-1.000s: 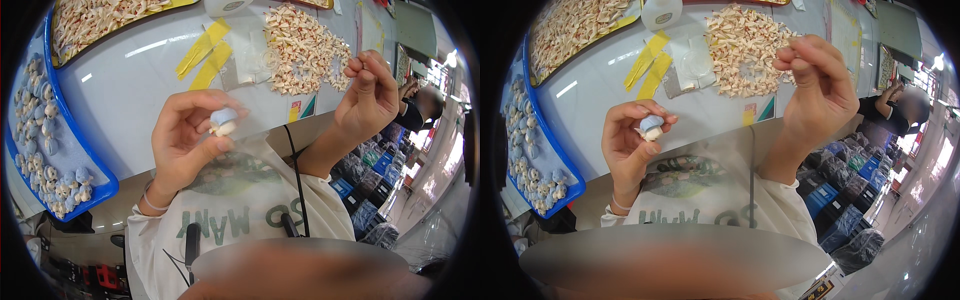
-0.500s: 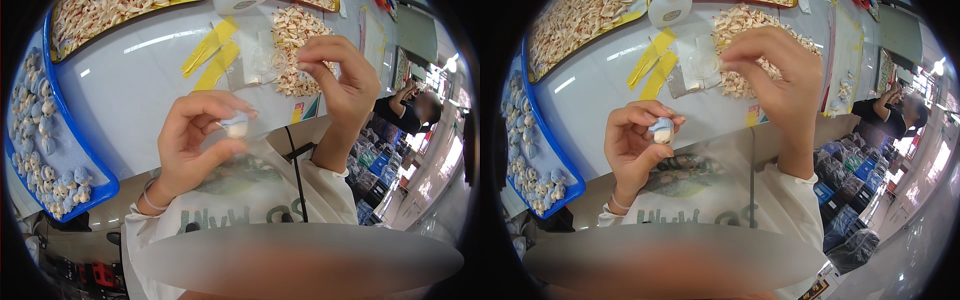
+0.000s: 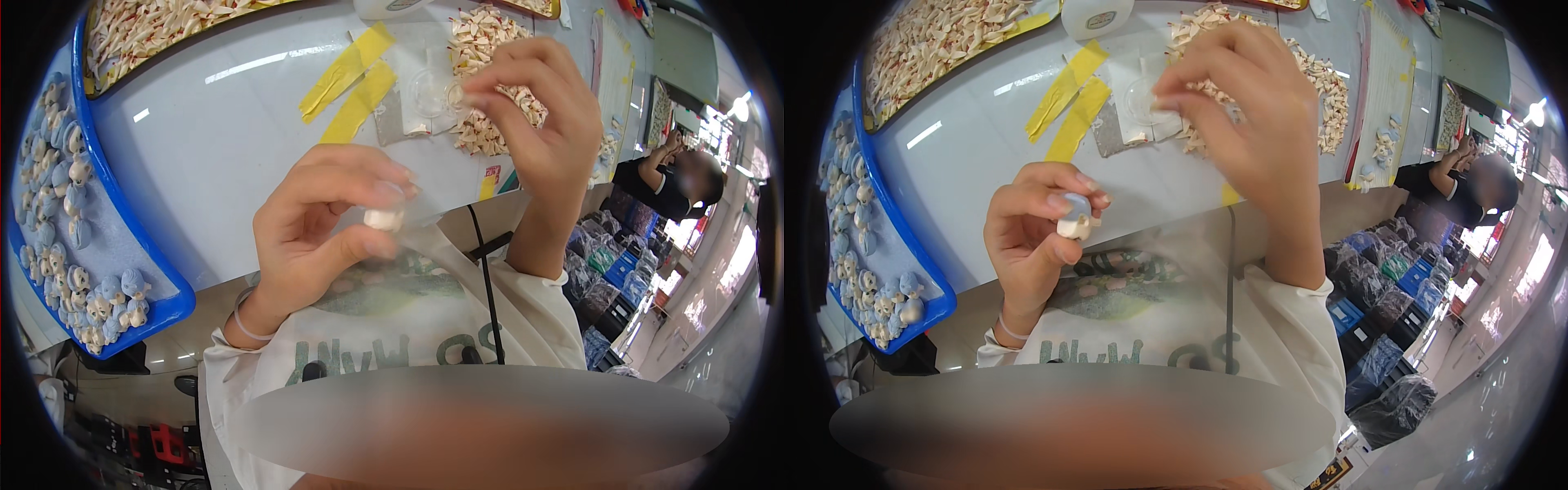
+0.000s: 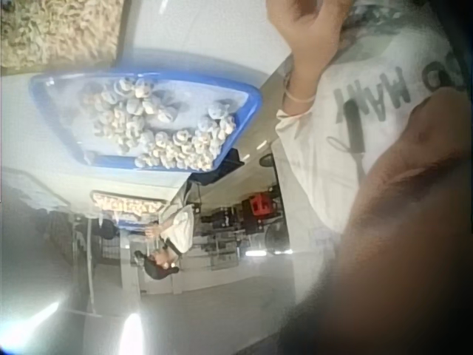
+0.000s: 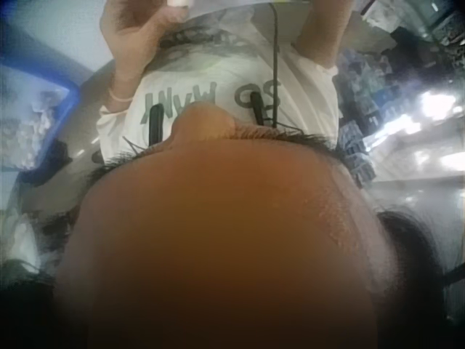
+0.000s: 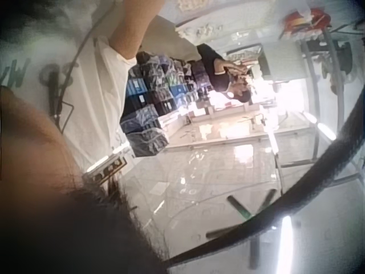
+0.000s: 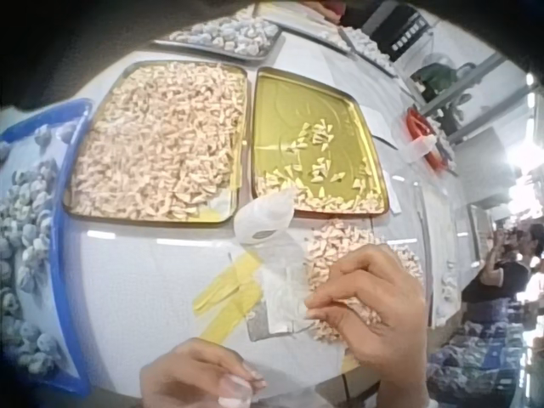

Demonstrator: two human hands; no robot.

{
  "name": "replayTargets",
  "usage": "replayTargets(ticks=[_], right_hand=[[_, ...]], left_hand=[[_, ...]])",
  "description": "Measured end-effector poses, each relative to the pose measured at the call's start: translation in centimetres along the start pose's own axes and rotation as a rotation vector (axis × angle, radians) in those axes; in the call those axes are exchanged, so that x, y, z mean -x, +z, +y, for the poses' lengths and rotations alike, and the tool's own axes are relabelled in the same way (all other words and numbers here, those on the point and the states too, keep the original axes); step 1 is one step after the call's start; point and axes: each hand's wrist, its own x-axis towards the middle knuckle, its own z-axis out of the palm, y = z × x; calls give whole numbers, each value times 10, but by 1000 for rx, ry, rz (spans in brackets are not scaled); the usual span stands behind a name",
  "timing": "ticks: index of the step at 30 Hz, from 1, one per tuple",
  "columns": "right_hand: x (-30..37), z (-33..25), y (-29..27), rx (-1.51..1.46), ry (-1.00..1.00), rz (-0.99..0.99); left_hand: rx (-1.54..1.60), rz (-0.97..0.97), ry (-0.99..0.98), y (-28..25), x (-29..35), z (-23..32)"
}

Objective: The person assembles small character figurines by gluing figurine heads to figurine bodies with a glue bottle.

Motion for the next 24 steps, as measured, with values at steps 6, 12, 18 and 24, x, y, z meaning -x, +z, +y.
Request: replayTargets(ticks=[6, 12, 18, 24], right_hand=[[26, -37, 10, -482, 175, 61], [32, -37, 22, -594, 230, -70], [42, -40, 30, -553, 137, -39], [41, -33, 26, -640, 131, -89]], left_hand=[[-81, 16, 28, -3, 2, 0], [-218, 49, 70, -3, 3, 0], [-483, 77, 168, -1, 10, -2], [-489, 68, 255, 1, 9, -5]])
